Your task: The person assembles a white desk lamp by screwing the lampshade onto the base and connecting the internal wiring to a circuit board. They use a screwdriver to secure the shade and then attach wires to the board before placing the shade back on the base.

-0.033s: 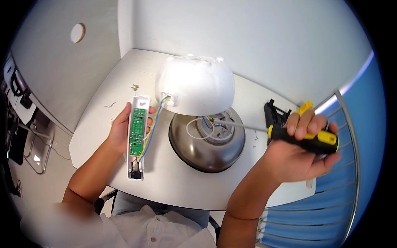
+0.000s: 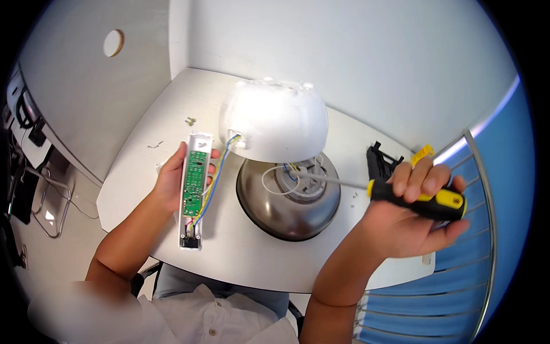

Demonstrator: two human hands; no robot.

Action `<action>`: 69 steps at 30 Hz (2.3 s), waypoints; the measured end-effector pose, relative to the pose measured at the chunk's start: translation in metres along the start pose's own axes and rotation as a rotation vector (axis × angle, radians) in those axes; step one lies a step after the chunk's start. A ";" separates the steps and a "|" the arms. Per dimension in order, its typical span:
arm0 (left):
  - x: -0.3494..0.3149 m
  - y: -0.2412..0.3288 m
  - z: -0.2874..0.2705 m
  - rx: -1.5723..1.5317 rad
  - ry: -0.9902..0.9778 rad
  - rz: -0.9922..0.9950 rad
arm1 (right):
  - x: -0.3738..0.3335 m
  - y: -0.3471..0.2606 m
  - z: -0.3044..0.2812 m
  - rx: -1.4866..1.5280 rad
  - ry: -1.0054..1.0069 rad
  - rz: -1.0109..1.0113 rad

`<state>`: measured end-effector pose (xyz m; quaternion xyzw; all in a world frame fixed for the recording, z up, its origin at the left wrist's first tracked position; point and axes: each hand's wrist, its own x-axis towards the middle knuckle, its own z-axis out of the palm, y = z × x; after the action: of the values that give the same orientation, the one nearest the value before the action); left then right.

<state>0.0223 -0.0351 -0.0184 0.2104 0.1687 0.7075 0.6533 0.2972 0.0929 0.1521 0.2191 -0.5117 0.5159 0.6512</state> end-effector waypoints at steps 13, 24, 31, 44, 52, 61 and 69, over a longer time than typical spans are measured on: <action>0.002 -0.006 0.012 0.121 0.152 0.046 | -0.025 0.105 0.092 0.042 -0.054 0.170; -0.007 -0.004 0.023 0.088 0.105 0.038 | -0.017 0.096 0.066 0.114 -0.168 0.134; -0.006 -0.005 0.020 0.084 0.068 0.036 | -0.016 0.101 0.063 0.151 -0.188 0.159; -0.006 -0.007 0.024 0.096 0.124 0.055 | -0.021 0.099 0.067 0.122 -0.170 0.145; -0.009 -0.004 0.027 0.122 0.116 0.034 | -0.022 0.099 0.073 0.102 -0.153 0.128; -0.008 -0.003 0.023 0.141 0.094 0.032 | -0.022 0.098 0.073 0.103 -0.160 0.114; -0.008 -0.004 0.027 0.114 0.123 0.048 | -0.023 0.098 0.073 0.112 -0.181 0.121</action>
<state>0.0400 -0.0439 0.0027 0.2073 0.2435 0.7239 0.6113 0.1782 0.0597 0.1356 0.2695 -0.5510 0.5603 0.5566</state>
